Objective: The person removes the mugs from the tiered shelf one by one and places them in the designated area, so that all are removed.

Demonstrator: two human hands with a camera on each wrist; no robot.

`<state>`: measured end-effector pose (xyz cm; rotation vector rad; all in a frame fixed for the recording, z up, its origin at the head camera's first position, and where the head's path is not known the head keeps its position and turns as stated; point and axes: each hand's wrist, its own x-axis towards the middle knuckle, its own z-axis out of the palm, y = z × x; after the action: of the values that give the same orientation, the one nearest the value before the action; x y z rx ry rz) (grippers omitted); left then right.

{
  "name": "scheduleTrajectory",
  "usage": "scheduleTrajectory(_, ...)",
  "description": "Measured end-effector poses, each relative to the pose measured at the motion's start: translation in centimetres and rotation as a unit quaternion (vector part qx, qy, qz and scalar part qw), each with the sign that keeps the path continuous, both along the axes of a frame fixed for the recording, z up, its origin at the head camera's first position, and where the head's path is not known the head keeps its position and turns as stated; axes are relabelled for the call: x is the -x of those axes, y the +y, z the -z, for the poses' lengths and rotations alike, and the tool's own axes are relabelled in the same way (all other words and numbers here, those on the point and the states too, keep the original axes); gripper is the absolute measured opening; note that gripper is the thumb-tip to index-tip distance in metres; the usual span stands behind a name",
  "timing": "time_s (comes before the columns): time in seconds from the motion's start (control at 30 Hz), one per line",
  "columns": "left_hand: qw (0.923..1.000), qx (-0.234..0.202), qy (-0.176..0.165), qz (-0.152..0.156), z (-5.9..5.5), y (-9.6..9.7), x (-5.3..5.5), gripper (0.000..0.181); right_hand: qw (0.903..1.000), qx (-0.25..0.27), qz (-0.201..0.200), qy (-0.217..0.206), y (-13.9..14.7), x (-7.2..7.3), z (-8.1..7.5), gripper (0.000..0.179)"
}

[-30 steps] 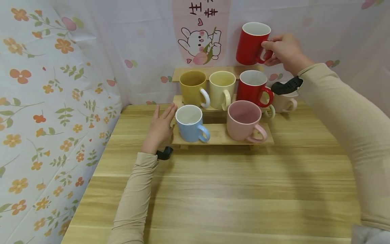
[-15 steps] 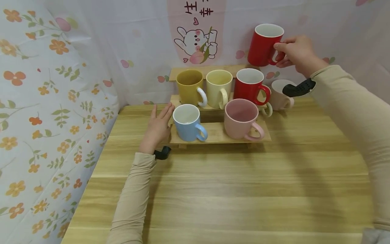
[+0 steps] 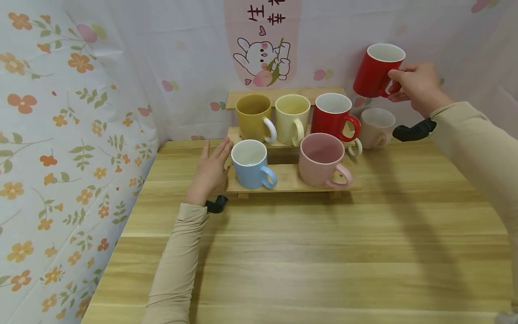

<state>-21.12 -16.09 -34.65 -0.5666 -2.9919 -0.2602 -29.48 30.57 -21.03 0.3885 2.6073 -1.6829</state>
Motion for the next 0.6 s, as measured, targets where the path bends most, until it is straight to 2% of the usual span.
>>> scheduleTrajectory(0.4, 0.9996, 0.026, -0.010, -0.002, 0.0, 0.2, 0.1, 0.072, 0.9968, 0.042, 0.069, 0.003, 5.0, -2.3, 3.7, 0.017)
scheduleTrajectory(0.6, 0.9997, 0.026, -0.001, 0.000, 0.1, 0.2, 0.1, 0.073, 0.9938, 0.068, 0.089, 0.001, 7.1, -2.8, 4.9, 0.018)
